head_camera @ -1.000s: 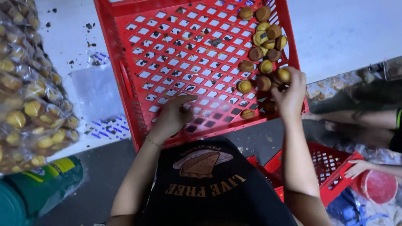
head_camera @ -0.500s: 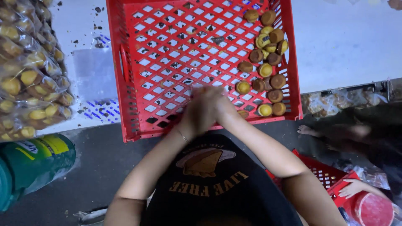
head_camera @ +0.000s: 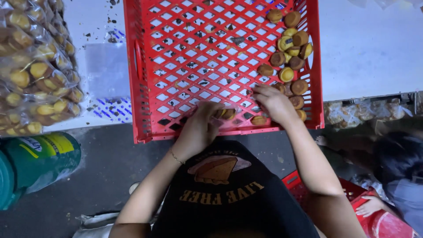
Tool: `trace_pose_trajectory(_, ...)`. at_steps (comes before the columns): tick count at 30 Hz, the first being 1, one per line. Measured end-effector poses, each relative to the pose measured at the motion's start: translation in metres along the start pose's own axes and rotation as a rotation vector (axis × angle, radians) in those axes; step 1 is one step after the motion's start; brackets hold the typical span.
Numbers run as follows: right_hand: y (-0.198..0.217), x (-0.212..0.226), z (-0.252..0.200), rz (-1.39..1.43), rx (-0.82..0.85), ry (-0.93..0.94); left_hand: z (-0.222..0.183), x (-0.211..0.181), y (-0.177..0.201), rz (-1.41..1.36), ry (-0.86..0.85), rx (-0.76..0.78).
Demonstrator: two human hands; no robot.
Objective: Packing small baked bread rolls from a red plastic crate into clear plastic bags.
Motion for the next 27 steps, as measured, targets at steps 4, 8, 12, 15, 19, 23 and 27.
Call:
trace_pose_trajectory(4,0.066,0.051,0.037,0.614,-0.373,-0.103,-0.001,-0.028,0.016,-0.027,-0.003,0.048)
trace_pose_trajectory(8,0.090,0.137,0.070,0.117,-0.013,0.016,0.005,-0.033,0.020,0.026,-0.063,0.119)
trace_pose_trajectory(12,0.085,0.117,0.066,0.290,0.037,-0.002,0.018,-0.014,0.021,0.113,-0.082,0.194)
trace_pose_trajectory(15,0.032,0.035,0.015,0.605,-0.398,-0.468,0.022,-0.004,0.037,0.047,-0.051,0.123)
trace_pose_trajectory(19,0.030,0.010,-0.010,-0.076,-0.255,-0.689,0.021,-0.015,0.066,0.049,-0.113,0.115)
trace_pose_trajectory(23,0.091,0.089,0.050,0.806,-0.543,-0.478,0.018,-0.022,0.096,-0.071,-0.235,0.051)
trace_pose_trajectory(27,0.100,0.169,0.141,0.342,-0.341,-0.034,0.020,-0.014,0.114,-0.121,-0.329,0.013)
Point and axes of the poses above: each hand's wrist, its own z-axis towards the middle knuckle, its own y-axis out of the back of the hand, x = y × z, the point moved 1 cm from there along z, towards the middle knuckle, and after that the axes turned 4 degrees about y, right-handed, at the moved point
